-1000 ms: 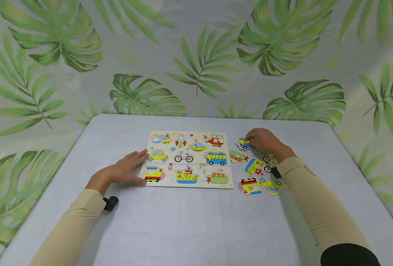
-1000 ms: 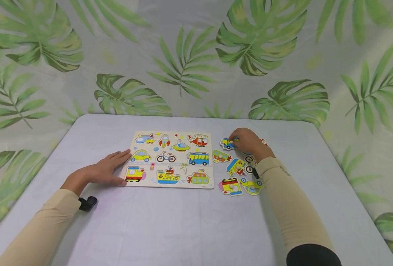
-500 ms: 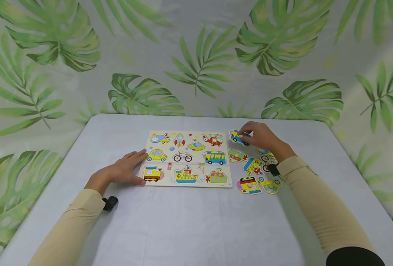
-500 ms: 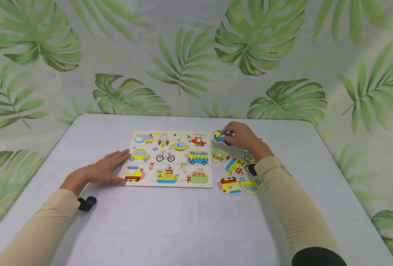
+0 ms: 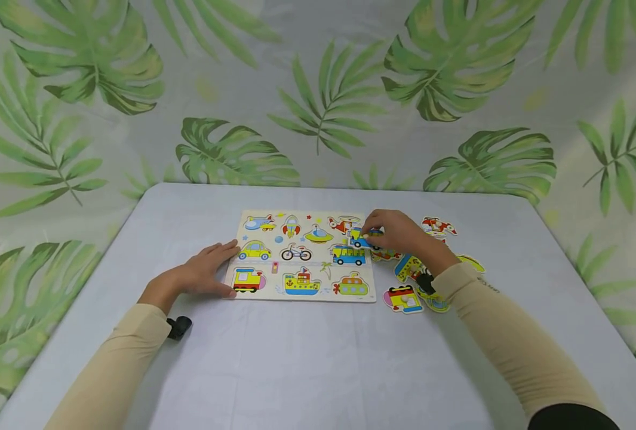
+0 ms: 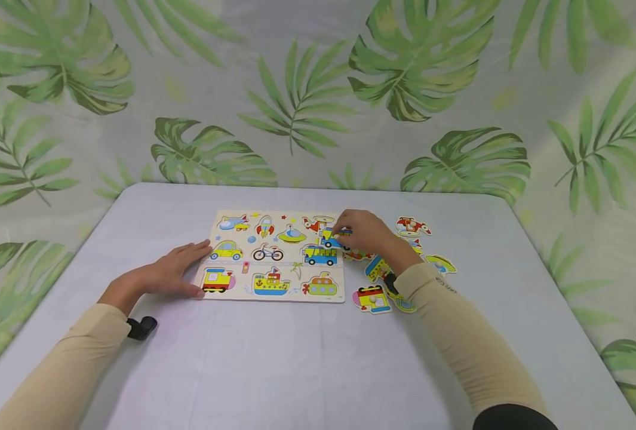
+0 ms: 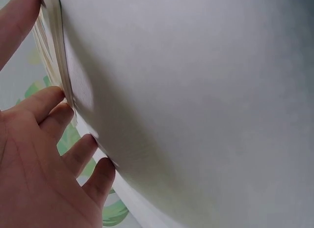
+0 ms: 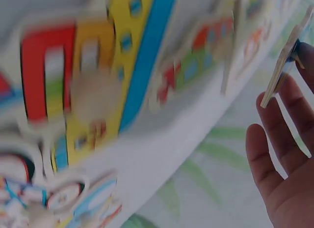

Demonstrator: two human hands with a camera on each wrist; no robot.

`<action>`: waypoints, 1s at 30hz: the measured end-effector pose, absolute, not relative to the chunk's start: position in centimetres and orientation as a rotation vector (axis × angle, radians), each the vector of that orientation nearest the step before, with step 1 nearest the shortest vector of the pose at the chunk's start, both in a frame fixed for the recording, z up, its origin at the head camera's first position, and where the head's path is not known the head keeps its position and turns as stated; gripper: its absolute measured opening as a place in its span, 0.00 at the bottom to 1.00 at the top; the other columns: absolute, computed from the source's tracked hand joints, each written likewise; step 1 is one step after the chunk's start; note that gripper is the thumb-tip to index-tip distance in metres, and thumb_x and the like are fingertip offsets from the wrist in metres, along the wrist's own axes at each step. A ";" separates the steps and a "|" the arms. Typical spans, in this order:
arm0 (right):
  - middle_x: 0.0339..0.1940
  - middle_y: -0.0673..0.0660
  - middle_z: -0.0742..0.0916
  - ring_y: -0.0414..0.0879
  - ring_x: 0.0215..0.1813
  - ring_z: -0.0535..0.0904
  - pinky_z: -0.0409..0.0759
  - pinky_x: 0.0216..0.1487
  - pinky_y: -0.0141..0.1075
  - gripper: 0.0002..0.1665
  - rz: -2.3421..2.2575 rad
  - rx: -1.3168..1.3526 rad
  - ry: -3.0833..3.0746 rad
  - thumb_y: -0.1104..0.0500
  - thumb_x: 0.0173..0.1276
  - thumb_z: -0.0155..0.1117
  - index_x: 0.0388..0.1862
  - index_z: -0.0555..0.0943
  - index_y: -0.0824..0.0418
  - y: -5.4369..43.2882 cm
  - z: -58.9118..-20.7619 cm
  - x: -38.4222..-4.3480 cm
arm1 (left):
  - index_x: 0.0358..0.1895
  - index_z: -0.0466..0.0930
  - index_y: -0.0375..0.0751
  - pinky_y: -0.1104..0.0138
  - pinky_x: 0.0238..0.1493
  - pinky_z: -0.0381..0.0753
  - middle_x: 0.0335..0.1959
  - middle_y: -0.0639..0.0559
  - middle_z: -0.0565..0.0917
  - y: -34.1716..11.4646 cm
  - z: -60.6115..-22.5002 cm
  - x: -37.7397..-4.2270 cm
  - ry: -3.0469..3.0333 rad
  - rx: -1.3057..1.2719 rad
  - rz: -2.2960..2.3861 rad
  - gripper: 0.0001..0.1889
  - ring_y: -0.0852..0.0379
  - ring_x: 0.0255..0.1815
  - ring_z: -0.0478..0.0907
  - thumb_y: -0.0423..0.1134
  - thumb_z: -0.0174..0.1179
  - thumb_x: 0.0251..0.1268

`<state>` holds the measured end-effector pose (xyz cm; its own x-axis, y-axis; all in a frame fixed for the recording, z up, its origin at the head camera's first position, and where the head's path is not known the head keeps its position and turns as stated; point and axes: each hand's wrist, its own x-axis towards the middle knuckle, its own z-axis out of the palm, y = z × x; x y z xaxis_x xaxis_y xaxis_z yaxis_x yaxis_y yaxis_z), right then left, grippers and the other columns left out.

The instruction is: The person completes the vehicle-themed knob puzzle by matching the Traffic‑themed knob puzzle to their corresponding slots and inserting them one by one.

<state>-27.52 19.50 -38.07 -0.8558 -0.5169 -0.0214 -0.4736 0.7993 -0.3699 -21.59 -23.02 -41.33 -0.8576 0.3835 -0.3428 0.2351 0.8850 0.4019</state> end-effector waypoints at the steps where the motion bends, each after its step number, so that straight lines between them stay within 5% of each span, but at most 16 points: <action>1: 0.54 0.57 0.86 0.54 0.56 0.81 0.80 0.61 0.51 0.10 -0.518 -0.807 2.850 0.57 0.67 0.67 0.45 0.88 0.56 19.1 -38.3 -27.3 | 0.80 0.51 0.42 0.33 0.75 0.52 0.83 0.44 0.48 -23.0 -41.4 -21.5 2.631 0.451 0.484 0.54 0.32 0.81 0.42 0.52 0.73 0.53; 21: 0.53 0.55 0.86 0.52 0.59 0.80 0.76 0.66 0.51 0.09 -0.407 -0.827 2.787 0.55 0.68 0.67 0.44 0.89 0.54 16.0 -39.9 -26.4 | 0.80 0.51 0.43 0.33 0.75 0.51 0.83 0.44 0.47 -22.8 -41.2 -21.6 2.630 0.428 0.478 0.54 0.33 0.81 0.41 0.52 0.73 0.52; 30: 0.44 0.53 0.85 0.46 0.43 0.77 0.78 0.52 0.43 0.10 -0.338 -0.816 2.789 0.54 0.68 0.67 0.46 0.89 0.53 15.5 -40.1 -26.8 | 0.80 0.51 0.44 0.32 0.74 0.52 0.83 0.44 0.47 -23.0 -41.3 -21.7 2.631 0.442 0.479 0.53 0.32 0.81 0.42 0.53 0.72 0.53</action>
<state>-26.81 15.52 -40.05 -0.8229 -0.5504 -0.1409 -0.5009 0.8198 -0.2775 -21.66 -22.97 -41.31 -0.8577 0.3759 -0.3508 0.2280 0.8896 0.3957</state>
